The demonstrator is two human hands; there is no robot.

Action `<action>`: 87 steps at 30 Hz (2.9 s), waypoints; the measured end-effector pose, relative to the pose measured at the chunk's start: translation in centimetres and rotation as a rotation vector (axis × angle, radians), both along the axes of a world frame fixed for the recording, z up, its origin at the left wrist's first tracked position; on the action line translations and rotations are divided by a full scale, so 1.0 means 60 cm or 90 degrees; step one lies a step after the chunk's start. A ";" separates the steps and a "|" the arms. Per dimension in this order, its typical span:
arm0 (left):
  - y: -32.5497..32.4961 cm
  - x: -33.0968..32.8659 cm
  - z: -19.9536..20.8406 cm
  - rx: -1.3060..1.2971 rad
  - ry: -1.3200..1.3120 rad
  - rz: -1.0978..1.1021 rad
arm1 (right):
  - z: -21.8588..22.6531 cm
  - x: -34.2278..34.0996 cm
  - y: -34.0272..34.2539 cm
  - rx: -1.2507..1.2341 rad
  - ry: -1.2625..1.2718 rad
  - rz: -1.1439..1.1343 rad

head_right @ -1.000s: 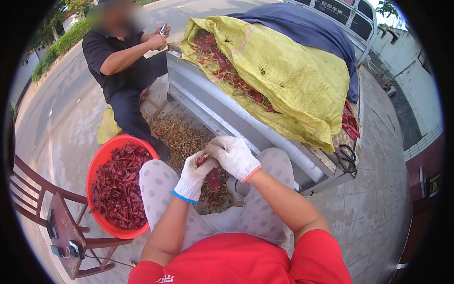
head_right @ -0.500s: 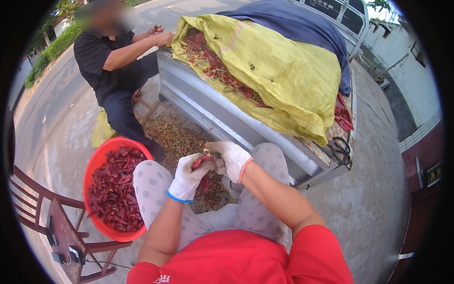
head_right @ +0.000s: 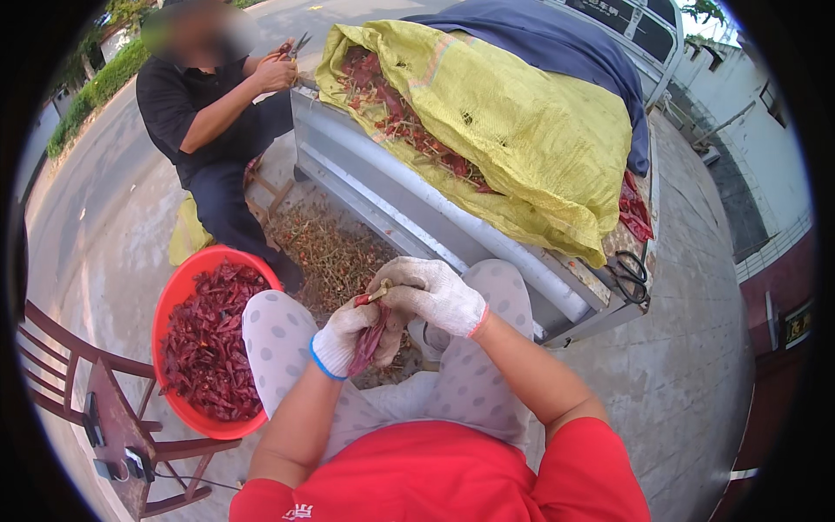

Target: The person sits on the ground and removes stems from dried red chilies using scissors. They pick chilies from a large sack on a truck bed, cut the stems, and place the trimmed chilies into a red basin.

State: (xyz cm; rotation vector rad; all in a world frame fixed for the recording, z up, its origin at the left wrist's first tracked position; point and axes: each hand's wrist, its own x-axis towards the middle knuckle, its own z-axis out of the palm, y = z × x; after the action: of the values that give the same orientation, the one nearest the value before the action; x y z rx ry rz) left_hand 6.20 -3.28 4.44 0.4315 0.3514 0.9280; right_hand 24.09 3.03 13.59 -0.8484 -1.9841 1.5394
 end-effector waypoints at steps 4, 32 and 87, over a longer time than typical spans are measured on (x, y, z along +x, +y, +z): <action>0.009 -0.006 -0.003 0.050 0.037 -0.020 | -0.008 0.006 0.016 0.516 -0.057 0.087; 0.008 0.024 0.007 0.170 0.451 0.121 | -0.066 -0.001 -0.010 -0.563 0.126 -0.224; 0.037 -0.004 0.001 0.016 0.279 0.227 | 0.134 0.093 0.255 0.540 -0.662 -0.375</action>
State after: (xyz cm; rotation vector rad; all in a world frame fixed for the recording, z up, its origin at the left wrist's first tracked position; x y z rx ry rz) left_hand 5.96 -1.06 4.48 0.6081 0.8377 1.1831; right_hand 29.65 18.30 21.64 -1.7644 -2.3246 -0.2202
